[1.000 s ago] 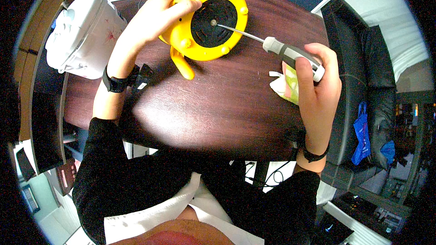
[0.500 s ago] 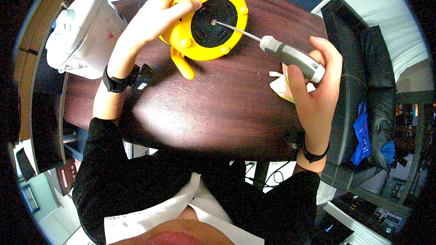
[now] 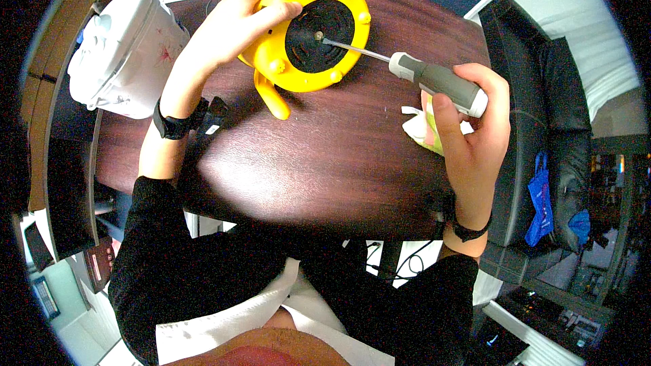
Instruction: The person wipes the inside of a yellow electric pot with a cloth, then uses a screwdriver to remove a screw from the bottom of the pot. They lift the inner pot out, place it aside, and continue to manipulate the base.
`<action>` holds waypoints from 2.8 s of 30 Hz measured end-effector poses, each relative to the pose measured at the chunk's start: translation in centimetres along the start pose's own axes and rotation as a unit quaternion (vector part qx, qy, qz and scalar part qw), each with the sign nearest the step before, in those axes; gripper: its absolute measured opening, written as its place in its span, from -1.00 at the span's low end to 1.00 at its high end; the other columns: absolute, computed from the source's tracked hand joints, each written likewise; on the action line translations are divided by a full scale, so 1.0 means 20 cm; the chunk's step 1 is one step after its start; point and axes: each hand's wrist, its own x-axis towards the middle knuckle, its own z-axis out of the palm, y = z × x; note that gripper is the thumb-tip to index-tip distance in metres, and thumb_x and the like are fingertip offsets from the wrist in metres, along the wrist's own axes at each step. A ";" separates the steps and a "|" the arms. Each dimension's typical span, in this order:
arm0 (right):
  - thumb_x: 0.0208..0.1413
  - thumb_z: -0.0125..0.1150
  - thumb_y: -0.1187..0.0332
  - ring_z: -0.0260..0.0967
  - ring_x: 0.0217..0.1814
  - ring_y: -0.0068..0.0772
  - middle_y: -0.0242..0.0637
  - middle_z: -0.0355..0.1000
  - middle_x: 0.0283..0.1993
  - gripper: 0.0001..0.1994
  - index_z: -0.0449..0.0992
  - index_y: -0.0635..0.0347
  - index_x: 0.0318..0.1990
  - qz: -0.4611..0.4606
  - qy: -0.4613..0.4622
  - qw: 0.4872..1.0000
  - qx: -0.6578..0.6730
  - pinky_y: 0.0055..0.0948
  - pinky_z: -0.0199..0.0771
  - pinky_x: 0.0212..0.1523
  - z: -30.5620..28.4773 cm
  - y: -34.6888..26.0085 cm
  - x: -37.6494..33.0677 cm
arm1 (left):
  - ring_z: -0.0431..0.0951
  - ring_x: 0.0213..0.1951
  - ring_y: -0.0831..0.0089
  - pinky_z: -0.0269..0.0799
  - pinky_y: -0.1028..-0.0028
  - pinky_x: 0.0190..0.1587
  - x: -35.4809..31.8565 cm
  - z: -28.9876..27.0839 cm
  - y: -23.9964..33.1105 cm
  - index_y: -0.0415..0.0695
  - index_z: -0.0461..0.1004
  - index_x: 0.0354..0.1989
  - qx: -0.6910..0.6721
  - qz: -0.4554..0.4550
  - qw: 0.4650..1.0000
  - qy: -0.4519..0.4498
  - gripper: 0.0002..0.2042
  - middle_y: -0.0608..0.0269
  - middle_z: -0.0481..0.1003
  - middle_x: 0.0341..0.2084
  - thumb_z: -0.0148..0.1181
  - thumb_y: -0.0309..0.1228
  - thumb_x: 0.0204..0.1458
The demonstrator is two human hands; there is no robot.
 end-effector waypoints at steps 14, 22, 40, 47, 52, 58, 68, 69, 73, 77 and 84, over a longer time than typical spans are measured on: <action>0.13 0.15 0.55 0.35 -0.06 -0.52 -0.27 0.32 -0.04 -0.69 0.30 0.25 0.03 0.043 0.022 0.998 0.045 -0.56 0.40 -0.09 -0.07 0.03 0.00 | 0.37 0.06 -0.05 0.26 0.17 0.16 -0.01 -0.01 0.02 -0.06 0.36 0.18 0.033 -0.013 0.999 0.009 -0.27 0.05 0.41 0.08 0.06 0.19 -0.11; 0.13 0.14 0.55 0.35 -0.08 -0.52 -0.28 0.33 -0.05 -0.68 0.30 0.25 0.04 0.024 0.026 0.999 0.039 -0.58 0.39 -0.10 -0.08 0.03 0.01 | 0.35 0.09 -0.09 0.26 0.10 0.17 -0.01 -0.01 0.03 -0.02 0.35 0.19 0.018 -0.029 0.999 0.003 -0.27 0.04 0.35 0.14 0.09 0.19 -0.13; 0.10 0.22 0.49 0.20 -0.47 -0.76 -0.48 0.35 -0.38 -0.72 0.40 0.15 -0.03 0.055 0.022 0.998 -0.034 -0.72 0.20 -0.50 -0.14 0.09 0.10 | 0.43 0.07 0.26 0.31 0.35 0.15 0.04 -0.16 0.08 -0.27 0.27 0.18 -0.261 -0.068 0.956 -0.111 -0.44 -0.02 0.43 0.04 0.09 -0.13 0.10; 0.08 0.24 0.43 0.18 -0.54 -0.65 -0.41 0.36 -0.51 -0.73 0.40 0.16 -0.07 0.035 -0.113 0.977 -0.179 -0.56 0.20 -0.53 -0.16 0.22 0.14 | 0.42 0.05 0.29 0.32 0.39 0.13 0.04 -0.17 0.13 -0.31 0.25 0.18 -0.264 -0.067 0.955 -0.120 -0.47 -0.02 0.42 0.03 0.05 -0.17 0.13; 0.09 0.23 0.39 0.28 -0.51 -0.53 -0.28 0.42 -0.46 -0.76 0.41 0.18 -0.10 0.081 -0.109 0.970 -0.200 -0.49 0.27 -0.48 -0.15 0.25 0.17 | 0.40 0.06 0.29 0.30 0.40 0.13 0.03 -0.15 0.11 -0.34 0.24 0.17 -0.238 -0.044 0.966 -0.095 -0.47 -0.03 0.42 0.03 0.04 -0.19 0.14; 0.09 0.25 0.35 0.34 -0.48 -0.49 -0.22 0.44 -0.46 -0.77 0.42 0.20 -0.14 0.088 -0.121 0.962 -0.227 -0.45 0.35 -0.43 -0.17 0.35 0.18 | 0.41 0.06 0.27 0.31 0.39 0.12 0.04 -0.15 0.14 -0.33 0.25 0.17 -0.245 -0.041 0.962 -0.109 -0.46 -0.04 0.42 0.03 0.03 -0.17 0.14; 0.11 0.24 0.30 0.28 -0.61 -0.54 -0.28 0.36 -0.59 -0.79 0.43 0.23 -0.22 0.075 -0.085 0.971 -0.209 -0.48 0.30 -0.56 -0.17 0.39 0.18 | 0.43 0.03 0.25 0.33 0.38 0.11 0.04 -0.15 0.15 -0.33 0.25 0.16 -0.257 -0.045 0.957 -0.123 -0.45 -0.05 0.42 0.03 0.03 -0.14 0.13; 0.11 0.24 0.30 0.29 -0.60 -0.54 -0.28 0.36 -0.59 -0.79 0.43 0.24 -0.22 0.087 -0.076 0.970 -0.212 -0.48 0.30 -0.55 -0.17 0.38 0.19 | 0.43 0.03 0.25 0.33 0.38 0.11 0.04 -0.15 0.14 -0.33 0.25 0.17 -0.258 -0.041 0.958 -0.122 -0.45 -0.06 0.42 0.03 0.04 -0.15 0.13; 0.11 0.24 0.29 0.33 -0.57 -0.52 -0.26 0.38 -0.57 -0.78 0.43 0.25 -0.22 0.139 -0.079 0.966 -0.202 -0.48 0.32 -0.53 -0.17 0.35 0.20 | 0.42 0.05 0.24 0.31 0.38 0.13 0.05 -0.15 0.14 -0.34 0.23 0.18 -0.259 -0.051 0.956 -0.130 -0.44 -0.07 0.41 0.04 0.04 -0.15 0.13; 0.11 0.24 0.24 0.41 -0.55 -0.44 -0.19 0.44 -0.51 -0.74 0.44 0.24 -0.19 0.075 -0.038 0.967 -0.242 -0.45 0.38 -0.50 -0.18 0.43 0.21 | 0.40 0.07 0.23 0.29 0.37 0.15 0.04 -0.15 0.14 -0.34 0.22 0.20 -0.243 -0.055 0.962 -0.109 -0.43 -0.08 0.40 0.05 0.05 -0.15 0.13; 0.08 0.25 0.20 0.46 -0.57 -0.32 -0.09 0.46 -0.49 -0.62 0.37 0.35 -0.15 0.155 -0.021 0.953 -0.258 -0.37 0.45 -0.49 -0.17 0.52 0.22 | 0.41 0.07 0.23 0.29 0.38 0.14 0.04 -0.16 0.15 -0.32 0.24 0.19 -0.243 -0.041 0.961 -0.127 -0.45 -0.05 0.41 0.05 0.04 -0.16 0.13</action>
